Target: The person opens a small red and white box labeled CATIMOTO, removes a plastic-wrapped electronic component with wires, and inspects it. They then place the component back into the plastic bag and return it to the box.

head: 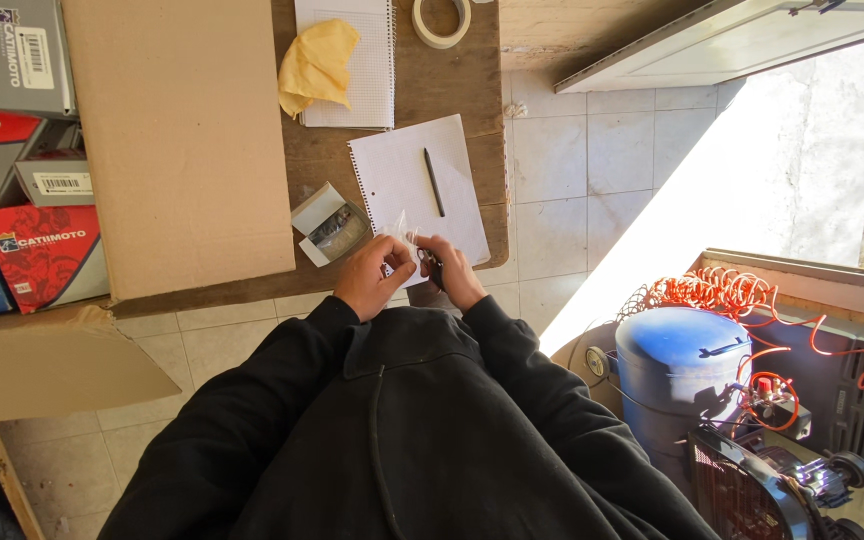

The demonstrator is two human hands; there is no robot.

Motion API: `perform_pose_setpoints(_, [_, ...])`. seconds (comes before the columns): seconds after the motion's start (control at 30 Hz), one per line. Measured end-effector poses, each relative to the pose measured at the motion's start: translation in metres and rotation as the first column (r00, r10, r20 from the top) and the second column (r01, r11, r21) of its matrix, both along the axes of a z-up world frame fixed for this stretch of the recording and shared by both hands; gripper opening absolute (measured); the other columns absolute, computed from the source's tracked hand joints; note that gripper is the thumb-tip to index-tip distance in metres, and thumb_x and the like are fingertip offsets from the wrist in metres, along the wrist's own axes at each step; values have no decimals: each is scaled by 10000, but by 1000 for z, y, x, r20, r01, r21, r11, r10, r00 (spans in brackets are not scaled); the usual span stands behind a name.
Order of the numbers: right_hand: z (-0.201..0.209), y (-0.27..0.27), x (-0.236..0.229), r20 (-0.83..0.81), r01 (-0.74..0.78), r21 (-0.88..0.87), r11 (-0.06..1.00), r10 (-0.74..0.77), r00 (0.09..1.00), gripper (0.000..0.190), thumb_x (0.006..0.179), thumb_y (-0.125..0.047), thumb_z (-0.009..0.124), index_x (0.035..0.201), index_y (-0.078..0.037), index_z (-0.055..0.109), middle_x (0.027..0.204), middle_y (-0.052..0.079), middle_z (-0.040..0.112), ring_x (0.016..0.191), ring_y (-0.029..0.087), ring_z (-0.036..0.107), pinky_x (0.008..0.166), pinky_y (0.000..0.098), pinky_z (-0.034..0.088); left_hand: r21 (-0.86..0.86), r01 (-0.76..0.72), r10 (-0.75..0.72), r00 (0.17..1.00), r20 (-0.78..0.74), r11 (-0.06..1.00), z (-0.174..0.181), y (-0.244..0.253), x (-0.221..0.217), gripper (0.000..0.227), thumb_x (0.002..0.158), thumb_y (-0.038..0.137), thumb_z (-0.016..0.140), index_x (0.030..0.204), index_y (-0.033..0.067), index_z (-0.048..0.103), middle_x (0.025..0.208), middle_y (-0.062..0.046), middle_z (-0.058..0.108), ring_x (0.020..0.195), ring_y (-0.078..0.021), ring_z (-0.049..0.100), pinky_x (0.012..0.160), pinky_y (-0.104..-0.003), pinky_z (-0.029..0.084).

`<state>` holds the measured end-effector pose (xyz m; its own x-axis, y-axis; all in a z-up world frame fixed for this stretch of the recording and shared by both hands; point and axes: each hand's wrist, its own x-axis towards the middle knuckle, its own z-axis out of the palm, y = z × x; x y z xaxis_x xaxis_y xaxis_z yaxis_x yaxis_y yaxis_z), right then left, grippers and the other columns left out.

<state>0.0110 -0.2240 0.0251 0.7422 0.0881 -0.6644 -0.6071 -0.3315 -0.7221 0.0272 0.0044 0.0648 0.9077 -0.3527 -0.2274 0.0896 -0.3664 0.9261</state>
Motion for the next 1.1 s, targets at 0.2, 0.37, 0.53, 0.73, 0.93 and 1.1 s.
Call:
perform_pose_setpoints(0.2, [15,3,-3,130,135,296,946,-180,975,370,1193,-305,712,1472,-63,714,778,95,634,541,197,614,483,296,518,-30,-78,75,994,-77,997,-19,3,-1,231,1052,373,820,1025,175,704,974,-107,713,979,-354,800,855,-449,628])
perform_pose_setpoints(0.37, [46,3,2,299,104,180,978,-155,941,274,1188,-227,676,1378,-116,840,729,22,633,579,111,608,556,257,512,36,-41,46,985,-167,999,-37,5,1,295,1116,403,653,961,154,622,883,-171,640,927,-457,729,852,-562,565])
perform_pose_setpoints(0.53, [100,19,7,295,-225,-429,875,371,880,289,1130,-537,683,1296,-338,810,978,73,798,923,434,811,849,566,635,-63,-112,94,967,-237,992,-19,-5,5,316,1075,423,663,896,164,634,823,-113,684,886,-330,700,848,-454,568])
perform_pose_setpoints(0.73, [94,16,8,193,-509,-492,707,659,727,312,1062,-515,704,1133,-219,774,873,92,811,881,468,831,850,605,649,129,-48,39,997,65,991,-8,8,21,311,1044,364,703,809,180,618,694,-62,653,773,-285,690,746,-444,560])
perform_pose_setpoints(0.93, [102,7,19,188,-481,-361,799,568,802,235,1033,-465,728,1082,-236,751,845,104,789,905,497,816,869,631,632,352,-120,30,968,250,928,22,15,28,404,1076,550,737,867,232,604,750,-26,649,820,-298,750,779,-488,588])
perform_pose_setpoints(1.1, [86,16,3,292,-308,-577,756,544,787,194,1070,-461,738,1131,-278,729,918,67,770,871,435,817,820,590,659,336,-23,30,999,-17,941,68,9,31,657,1035,759,769,856,150,604,756,-101,665,816,-359,770,840,-543,579])
